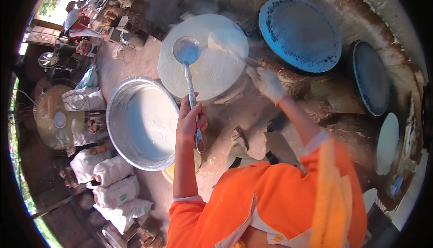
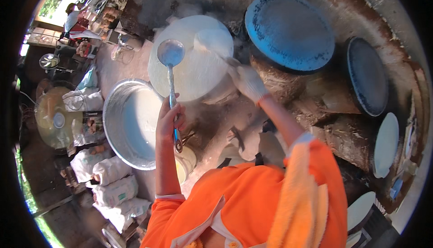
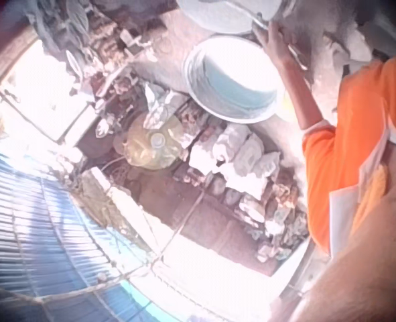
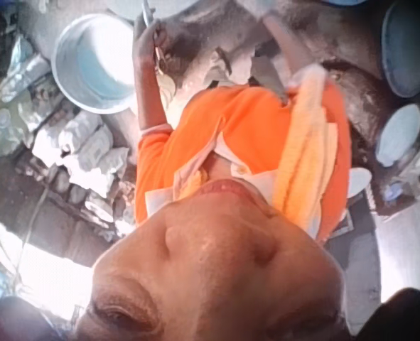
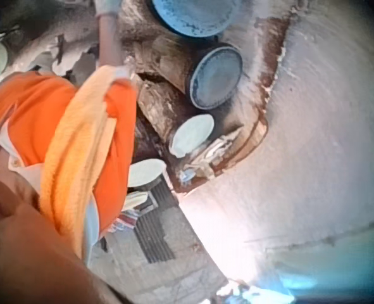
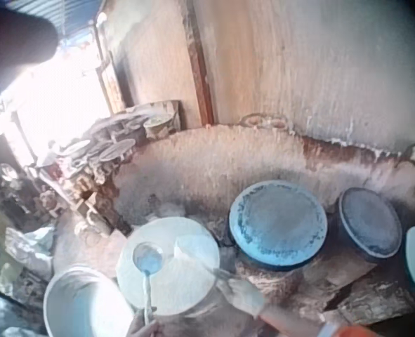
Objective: The person scoops batter from a large metal bowl and pours it onto multiple hot griddles, spreading it into thin circles. They flip the crepes as they cook and stack the finished ones on a nearby surface.
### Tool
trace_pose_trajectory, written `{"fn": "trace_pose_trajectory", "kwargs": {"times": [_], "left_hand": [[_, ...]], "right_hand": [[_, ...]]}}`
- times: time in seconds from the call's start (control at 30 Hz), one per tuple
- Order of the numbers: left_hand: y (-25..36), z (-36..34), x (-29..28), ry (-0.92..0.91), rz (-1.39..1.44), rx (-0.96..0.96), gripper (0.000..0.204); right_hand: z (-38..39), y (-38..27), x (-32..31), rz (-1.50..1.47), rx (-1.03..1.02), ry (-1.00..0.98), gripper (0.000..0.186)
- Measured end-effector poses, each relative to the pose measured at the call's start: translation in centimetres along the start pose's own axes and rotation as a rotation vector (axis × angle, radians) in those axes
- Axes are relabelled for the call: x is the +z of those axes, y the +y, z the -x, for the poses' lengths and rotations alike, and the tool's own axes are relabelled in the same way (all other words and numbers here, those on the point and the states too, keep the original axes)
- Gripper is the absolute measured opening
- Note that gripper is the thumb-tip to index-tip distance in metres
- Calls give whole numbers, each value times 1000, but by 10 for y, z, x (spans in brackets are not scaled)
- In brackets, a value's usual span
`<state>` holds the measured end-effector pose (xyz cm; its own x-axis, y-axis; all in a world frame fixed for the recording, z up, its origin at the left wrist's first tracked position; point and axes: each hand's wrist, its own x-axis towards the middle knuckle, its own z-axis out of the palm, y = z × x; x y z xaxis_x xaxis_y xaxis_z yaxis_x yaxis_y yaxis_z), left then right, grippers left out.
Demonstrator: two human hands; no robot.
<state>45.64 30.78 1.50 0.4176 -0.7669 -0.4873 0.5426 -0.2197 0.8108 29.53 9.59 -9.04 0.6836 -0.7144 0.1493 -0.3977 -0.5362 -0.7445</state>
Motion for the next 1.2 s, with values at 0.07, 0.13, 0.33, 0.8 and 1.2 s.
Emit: {"fn": "trace_pose_trajectory", "kwargs": {"times": [0.07,0.13,0.33,0.8,1.2], "left_hand": [[-4,-4,-6,21,-16,3,35],[3,-9,-7,5,-47,20,33],[20,-2,-8,9,-62,-23,30],[83,-131,-25,-88,-322,2,22],[36,-42,-35,-78,-471,-86,18]], "right_hand": [[35,-8,1,-64,88,122,33],[44,96,61,-296,220,148,33],[61,80,72,-212,336,193,44],[15,-2,-5,2,286,-269,37],[68,57,97,-560,401,-63,36]]}}
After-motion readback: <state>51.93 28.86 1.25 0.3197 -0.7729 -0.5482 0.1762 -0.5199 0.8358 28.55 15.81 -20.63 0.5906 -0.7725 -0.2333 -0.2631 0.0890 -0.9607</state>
